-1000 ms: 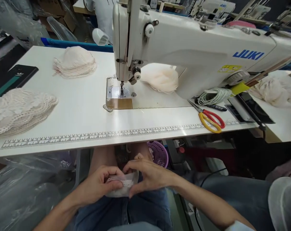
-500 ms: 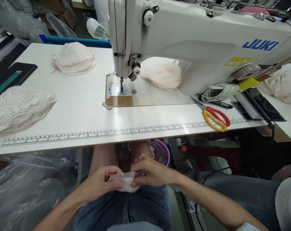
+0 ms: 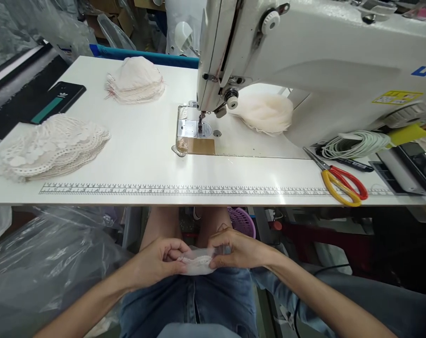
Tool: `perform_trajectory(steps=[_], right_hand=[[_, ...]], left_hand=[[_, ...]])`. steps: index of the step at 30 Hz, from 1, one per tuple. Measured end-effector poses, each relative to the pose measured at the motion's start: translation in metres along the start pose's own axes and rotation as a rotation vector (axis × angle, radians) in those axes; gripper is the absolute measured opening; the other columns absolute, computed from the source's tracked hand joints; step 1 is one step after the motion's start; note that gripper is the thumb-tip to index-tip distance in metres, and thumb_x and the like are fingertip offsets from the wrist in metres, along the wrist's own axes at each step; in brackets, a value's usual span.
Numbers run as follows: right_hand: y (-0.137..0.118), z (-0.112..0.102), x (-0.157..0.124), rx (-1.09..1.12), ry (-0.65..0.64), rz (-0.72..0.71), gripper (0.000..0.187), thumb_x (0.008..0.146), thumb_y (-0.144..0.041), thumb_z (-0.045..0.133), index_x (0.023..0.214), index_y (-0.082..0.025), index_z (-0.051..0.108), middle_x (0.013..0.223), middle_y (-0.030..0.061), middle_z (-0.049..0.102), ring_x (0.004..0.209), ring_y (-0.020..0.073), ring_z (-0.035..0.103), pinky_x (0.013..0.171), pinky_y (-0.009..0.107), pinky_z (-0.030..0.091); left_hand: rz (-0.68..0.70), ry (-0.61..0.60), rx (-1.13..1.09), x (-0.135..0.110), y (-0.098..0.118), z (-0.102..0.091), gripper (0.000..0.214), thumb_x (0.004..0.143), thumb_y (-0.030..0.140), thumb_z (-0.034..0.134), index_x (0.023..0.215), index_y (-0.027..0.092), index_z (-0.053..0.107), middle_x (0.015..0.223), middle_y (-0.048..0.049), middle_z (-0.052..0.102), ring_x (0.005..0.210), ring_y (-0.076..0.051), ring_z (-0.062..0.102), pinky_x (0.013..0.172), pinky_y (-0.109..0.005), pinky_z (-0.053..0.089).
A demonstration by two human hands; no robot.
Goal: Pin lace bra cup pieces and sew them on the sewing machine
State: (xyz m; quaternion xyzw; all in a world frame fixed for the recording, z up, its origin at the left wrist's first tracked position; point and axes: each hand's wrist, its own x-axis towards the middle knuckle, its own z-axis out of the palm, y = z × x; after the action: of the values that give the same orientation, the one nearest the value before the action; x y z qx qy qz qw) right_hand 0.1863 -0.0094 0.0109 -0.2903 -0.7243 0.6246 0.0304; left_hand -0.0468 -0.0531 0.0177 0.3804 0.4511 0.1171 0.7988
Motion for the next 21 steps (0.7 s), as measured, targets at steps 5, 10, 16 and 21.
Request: perform_trajectory(steps=[5, 10, 16, 21], right_hand=[[0.001, 0.000, 0.003, -0.021, -0.005, -0.014, 0.021, 0.080, -0.033, 0.065, 0.079, -0.012, 0.067, 0.068, 0.0007, 0.061, 0.065, 0.0124, 0.055, 0.061, 0.021, 0.039], [-0.001, -0.002, 0.007, 0.012, -0.061, -0.037, 0.019, 0.082, -0.030, 0.062, 0.083, -0.012, 0.066, 0.072, 0.0018, 0.062, 0.067, 0.0122, 0.056, 0.061, 0.020, 0.040], [-0.004, -0.004, 0.017, -0.044, -0.109, -0.102, 0.015, 0.082, -0.027, 0.062, 0.082, -0.012, 0.066, 0.068, -0.0021, 0.058, 0.064, 0.0092, 0.051, 0.061, 0.019, 0.036], [0.001, -0.005, 0.021, -0.098, -0.119, -0.144, 0.021, 0.084, -0.031, 0.060, 0.080, -0.011, 0.066, 0.061, -0.0041, 0.052, 0.058, 0.0079, 0.046, 0.059, 0.019, 0.034]], left_hand=[[0.005, 0.002, 0.014, -0.003, -0.001, -0.002, 0.022, 0.073, 0.024, 0.064, 0.093, 0.017, 0.066, 0.074, 0.0013, 0.069, 0.067, -0.013, 0.056, 0.062, -0.020, 0.034], [-0.020, 0.004, 0.131, -0.006, -0.001, -0.010, 0.023, 0.077, 0.027, 0.061, 0.097, 0.019, 0.067, 0.073, 0.0013, 0.067, 0.066, -0.013, 0.054, 0.061, -0.021, 0.034], [-0.005, -0.052, 0.126, 0.002, 0.003, -0.010, 0.028, 0.071, 0.032, 0.070, 0.095, 0.018, 0.069, 0.084, -0.0026, 0.069, 0.075, -0.016, 0.057, 0.068, -0.022, 0.037], [-0.037, 0.007, 0.103, 0.011, 0.005, -0.005, 0.018, 0.070, 0.031, 0.069, 0.078, 0.015, 0.071, 0.065, 0.0013, 0.064, 0.062, -0.012, 0.051, 0.059, -0.021, 0.032]])
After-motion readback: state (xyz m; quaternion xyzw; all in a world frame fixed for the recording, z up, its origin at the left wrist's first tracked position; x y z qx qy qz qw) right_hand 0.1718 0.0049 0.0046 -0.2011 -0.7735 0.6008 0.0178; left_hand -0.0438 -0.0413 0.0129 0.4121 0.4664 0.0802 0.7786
